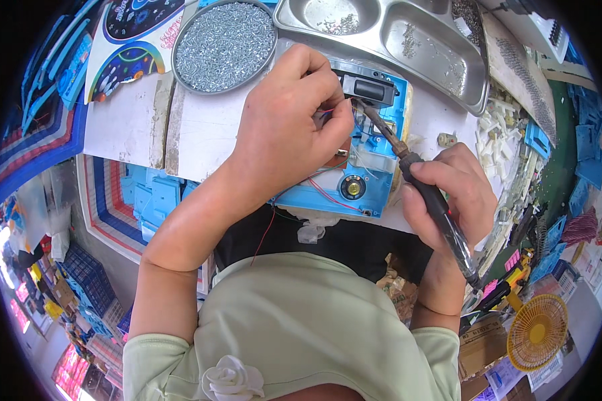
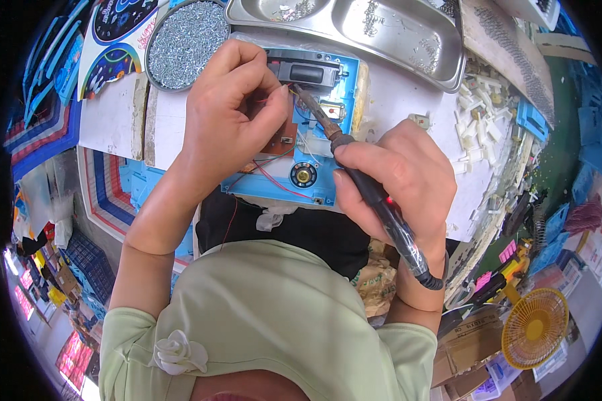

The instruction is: The recorder is assembling and soldering internal components of a blue plastic electronic device shell.

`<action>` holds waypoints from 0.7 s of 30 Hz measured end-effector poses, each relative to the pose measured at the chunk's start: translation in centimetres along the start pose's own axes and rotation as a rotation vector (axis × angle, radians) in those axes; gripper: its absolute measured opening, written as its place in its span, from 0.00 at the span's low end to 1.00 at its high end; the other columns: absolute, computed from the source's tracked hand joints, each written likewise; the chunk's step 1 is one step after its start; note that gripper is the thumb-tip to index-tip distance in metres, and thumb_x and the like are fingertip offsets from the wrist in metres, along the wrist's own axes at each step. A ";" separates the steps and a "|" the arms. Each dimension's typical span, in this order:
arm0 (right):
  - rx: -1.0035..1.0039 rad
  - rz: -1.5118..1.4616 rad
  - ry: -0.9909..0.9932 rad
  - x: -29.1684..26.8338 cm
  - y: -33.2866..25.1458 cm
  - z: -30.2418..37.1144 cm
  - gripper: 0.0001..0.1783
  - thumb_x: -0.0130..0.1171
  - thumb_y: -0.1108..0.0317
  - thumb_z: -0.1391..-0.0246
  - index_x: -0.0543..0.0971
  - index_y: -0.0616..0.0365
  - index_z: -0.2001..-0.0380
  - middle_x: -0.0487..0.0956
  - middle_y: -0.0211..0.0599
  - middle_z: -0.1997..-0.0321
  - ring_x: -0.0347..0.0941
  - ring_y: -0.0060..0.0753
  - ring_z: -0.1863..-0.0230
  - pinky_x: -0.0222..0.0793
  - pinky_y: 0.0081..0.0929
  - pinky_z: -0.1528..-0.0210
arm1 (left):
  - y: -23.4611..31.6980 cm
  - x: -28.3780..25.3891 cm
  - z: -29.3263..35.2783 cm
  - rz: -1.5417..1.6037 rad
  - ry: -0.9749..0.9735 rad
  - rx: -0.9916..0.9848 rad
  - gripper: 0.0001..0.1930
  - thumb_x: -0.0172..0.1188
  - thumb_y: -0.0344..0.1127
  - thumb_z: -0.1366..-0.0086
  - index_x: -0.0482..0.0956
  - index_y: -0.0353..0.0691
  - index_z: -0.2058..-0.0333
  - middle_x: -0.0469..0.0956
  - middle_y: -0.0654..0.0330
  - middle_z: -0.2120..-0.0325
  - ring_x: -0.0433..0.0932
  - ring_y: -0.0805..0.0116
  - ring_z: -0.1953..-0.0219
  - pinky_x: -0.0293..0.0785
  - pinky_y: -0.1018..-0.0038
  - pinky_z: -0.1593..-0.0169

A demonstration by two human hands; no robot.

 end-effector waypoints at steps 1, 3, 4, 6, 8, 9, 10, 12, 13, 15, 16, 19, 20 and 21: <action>0.005 0.000 -0.003 -0.1 -0.1 0.0 0.18 0.72 0.76 0.60 0.81 0.55 0.62 0.74 0.33 0.79 0.67 0.36 0.79 0.62 0.29 0.76 | 0.0 0.0 0.0 0.008 0.000 -0.003 0.06 0.66 0.28 0.48 0.77 0.35 0.76 0.74 0.55 0.69 0.76 0.56 0.70 0.74 0.65 0.66; 0.000 -0.001 0.003 -0.1 -0.3 0.1 0.18 0.72 0.76 0.60 0.81 0.55 0.62 0.74 0.33 0.79 0.67 0.36 0.79 0.62 0.30 0.76 | -0.2 0.1 0.0 0.023 0.001 -0.008 0.06 0.66 0.28 0.48 0.77 0.35 0.76 0.74 0.55 0.69 0.76 0.55 0.70 0.74 0.65 0.66; -0.002 -0.001 0.006 -0.2 -0.3 0.1 0.18 0.72 0.77 0.60 0.81 0.55 0.62 0.73 0.33 0.79 0.67 0.36 0.79 0.62 0.30 0.76 | -0.1 0.0 0.1 0.011 -0.017 0.000 0.05 0.66 0.26 0.46 0.77 0.33 0.75 0.72 0.56 0.69 0.76 0.62 0.71 0.73 0.69 0.68; 0.006 0.000 0.004 -0.3 -0.5 0.2 0.18 0.72 0.77 0.60 0.81 0.56 0.62 0.74 0.33 0.79 0.67 0.37 0.79 0.62 0.30 0.76 | 0.0 -0.2 0.1 -0.011 -0.054 0.016 0.05 0.65 0.24 0.41 0.78 0.31 0.73 0.70 0.60 0.67 0.74 0.76 0.73 0.72 0.79 0.72; 0.013 0.004 0.001 -0.5 -0.6 0.3 0.18 0.72 0.77 0.60 0.81 0.56 0.62 0.74 0.33 0.79 0.67 0.37 0.79 0.62 0.30 0.76 | 0.1 -0.2 0.1 -0.020 -0.056 0.015 0.04 0.65 0.23 0.41 0.78 0.31 0.73 0.70 0.60 0.67 0.74 0.76 0.73 0.72 0.79 0.72; 0.017 0.007 -0.002 -0.6 -0.6 0.4 0.18 0.72 0.77 0.60 0.81 0.56 0.62 0.74 0.33 0.79 0.67 0.37 0.79 0.62 0.30 0.76 | 0.1 -0.2 0.1 -0.026 -0.057 0.015 0.04 0.64 0.23 0.41 0.78 0.31 0.73 0.70 0.60 0.67 0.74 0.76 0.73 0.73 0.79 0.72; 0.021 0.010 -0.005 -0.7 -0.7 0.5 0.18 0.72 0.77 0.60 0.81 0.56 0.62 0.74 0.33 0.79 0.67 0.37 0.79 0.62 0.30 0.76 | 0.1 -0.2 0.1 -0.019 -0.058 0.007 0.04 0.64 0.23 0.41 0.78 0.31 0.73 0.70 0.60 0.67 0.74 0.76 0.73 0.73 0.79 0.71; 0.028 -0.003 0.006 -0.9 -0.7 0.7 0.18 0.72 0.77 0.60 0.81 0.57 0.62 0.74 0.33 0.79 0.67 0.36 0.79 0.62 0.30 0.75 | 0.1 -0.2 0.1 -0.003 -0.062 -0.006 0.04 0.64 0.23 0.41 0.78 0.30 0.72 0.70 0.60 0.67 0.74 0.76 0.73 0.73 0.79 0.71; 0.031 -0.010 0.011 -1.0 -0.7 0.9 0.18 0.71 0.77 0.60 0.81 0.57 0.62 0.74 0.33 0.79 0.67 0.36 0.79 0.62 0.30 0.75 | 0.1 -0.1 0.1 -0.008 -0.060 0.002 0.04 0.64 0.23 0.41 0.78 0.30 0.72 0.70 0.60 0.67 0.74 0.75 0.73 0.73 0.78 0.71; 0.037 -0.003 0.018 -1.1 -0.7 1.1 0.18 0.71 0.78 0.60 0.81 0.57 0.62 0.74 0.33 0.79 0.67 0.36 0.79 0.62 0.30 0.75 | 0.1 -0.1 0.1 -0.020 -0.055 0.018 0.04 0.65 0.23 0.42 0.78 0.30 0.72 0.70 0.59 0.67 0.75 0.75 0.73 0.73 0.78 0.71; 0.040 0.001 0.021 -1.1 -0.7 1.2 0.18 0.71 0.78 0.60 0.81 0.57 0.62 0.74 0.33 0.79 0.67 0.36 0.79 0.62 0.30 0.75 | 0.0 0.0 0.1 -0.015 -0.034 0.015 0.05 0.65 0.24 0.44 0.78 0.32 0.74 0.71 0.58 0.68 0.75 0.69 0.72 0.73 0.74 0.69; 0.031 0.002 0.019 -1.2 -0.7 1.3 0.17 0.71 0.78 0.59 0.81 0.58 0.62 0.74 0.34 0.79 0.67 0.36 0.79 0.62 0.30 0.75 | 0.0 0.0 0.1 -0.031 -0.005 0.027 0.05 0.66 0.26 0.46 0.78 0.34 0.75 0.73 0.56 0.68 0.76 0.62 0.70 0.74 0.70 0.67; 0.033 -0.001 0.025 -1.3 -0.7 1.4 0.17 0.71 0.78 0.59 0.81 0.58 0.62 0.74 0.34 0.79 0.67 0.36 0.79 0.62 0.30 0.75 | 0.1 -0.1 0.1 -0.054 -0.022 0.049 0.05 0.66 0.25 0.44 0.78 0.33 0.73 0.72 0.58 0.67 0.75 0.68 0.72 0.74 0.74 0.69; 0.036 -0.005 0.031 -1.4 -0.7 1.5 0.17 0.71 0.78 0.59 0.81 0.59 0.62 0.75 0.35 0.79 0.67 0.36 0.79 0.62 0.30 0.75 | 0.2 -0.4 0.0 -0.077 -0.039 0.070 0.04 0.66 0.23 0.42 0.79 0.32 0.71 0.72 0.59 0.66 0.75 0.73 0.73 0.73 0.77 0.70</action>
Point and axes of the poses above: each hand's wrist, its own z-axis away from the middle knuckle, its own x-axis out of the palm, y = z × x, the point moved 1 cm from there along -z, towards the middle knuckle
